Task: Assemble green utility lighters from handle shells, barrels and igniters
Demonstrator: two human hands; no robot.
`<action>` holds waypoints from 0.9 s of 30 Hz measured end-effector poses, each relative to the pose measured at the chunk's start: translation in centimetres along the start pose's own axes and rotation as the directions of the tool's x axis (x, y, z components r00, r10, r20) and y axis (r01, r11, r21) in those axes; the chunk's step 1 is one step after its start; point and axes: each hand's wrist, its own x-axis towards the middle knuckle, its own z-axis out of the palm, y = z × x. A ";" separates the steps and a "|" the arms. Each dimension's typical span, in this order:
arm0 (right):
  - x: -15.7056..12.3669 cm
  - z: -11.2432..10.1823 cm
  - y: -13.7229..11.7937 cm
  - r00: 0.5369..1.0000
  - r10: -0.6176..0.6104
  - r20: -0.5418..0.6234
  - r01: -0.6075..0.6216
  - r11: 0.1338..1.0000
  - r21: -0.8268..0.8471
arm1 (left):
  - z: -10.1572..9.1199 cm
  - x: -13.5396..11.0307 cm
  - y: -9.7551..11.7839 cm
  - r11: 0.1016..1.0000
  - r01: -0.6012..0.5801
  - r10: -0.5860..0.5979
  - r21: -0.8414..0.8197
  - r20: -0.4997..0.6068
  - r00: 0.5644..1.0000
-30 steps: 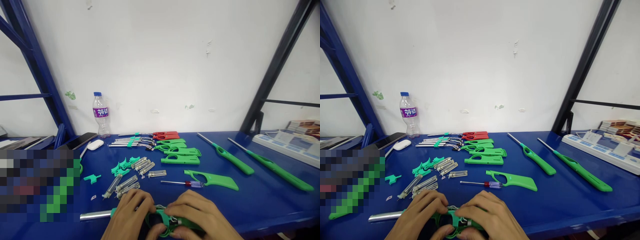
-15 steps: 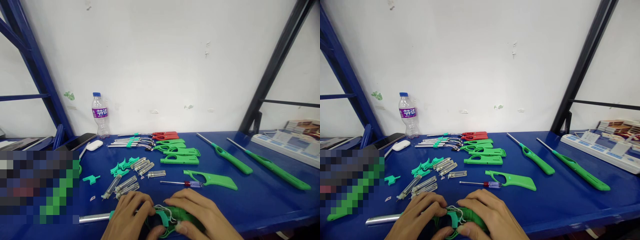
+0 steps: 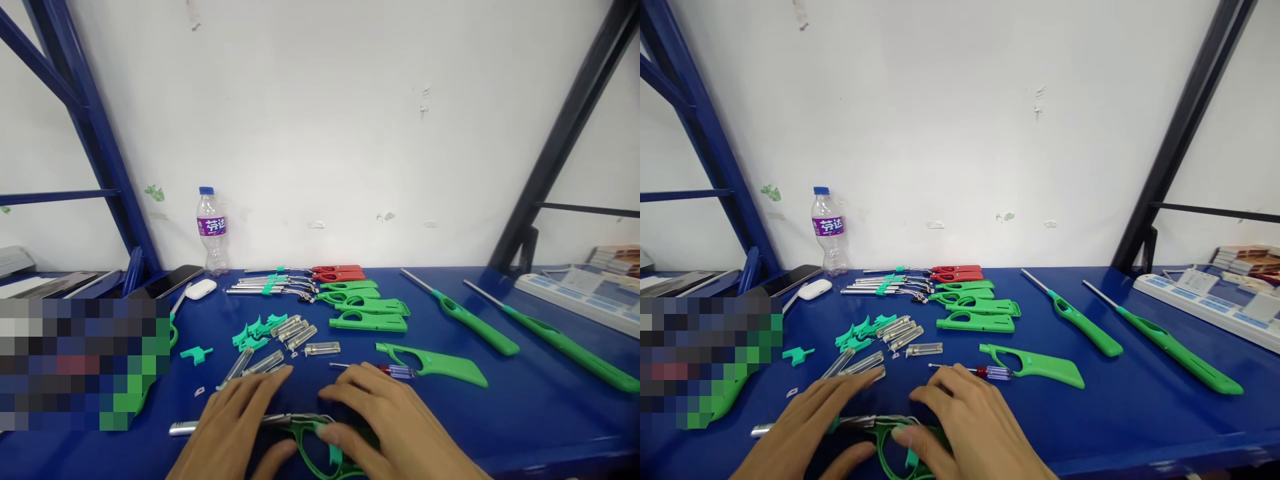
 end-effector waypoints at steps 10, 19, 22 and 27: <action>-0.6 0.0 0.9 0.995 -0.075 0.072 0.072 0.996 0.050 | -1.0 0.8 -0.4 0.992 0.017 -0.009 -0.123 0.065 0.998; -0.6 -0.6 0.8 0.996 -0.034 0.088 0.020 0.987 0.158 | -0.1 0.2 -0.1 0.964 0.082 -0.049 -0.254 0.133 0.990; -0.5 -0.6 0.6 0.994 -0.028 0.109 0.007 0.982 0.189 | 0.1 0.4 -0.1 0.965 0.061 -0.025 -0.255 0.142 0.990; -0.5 -0.6 0.4 0.993 -0.003 0.120 -0.026 0.971 0.240 | 0.1 0.5 0.0 0.980 -0.003 0.029 -0.201 0.123 0.992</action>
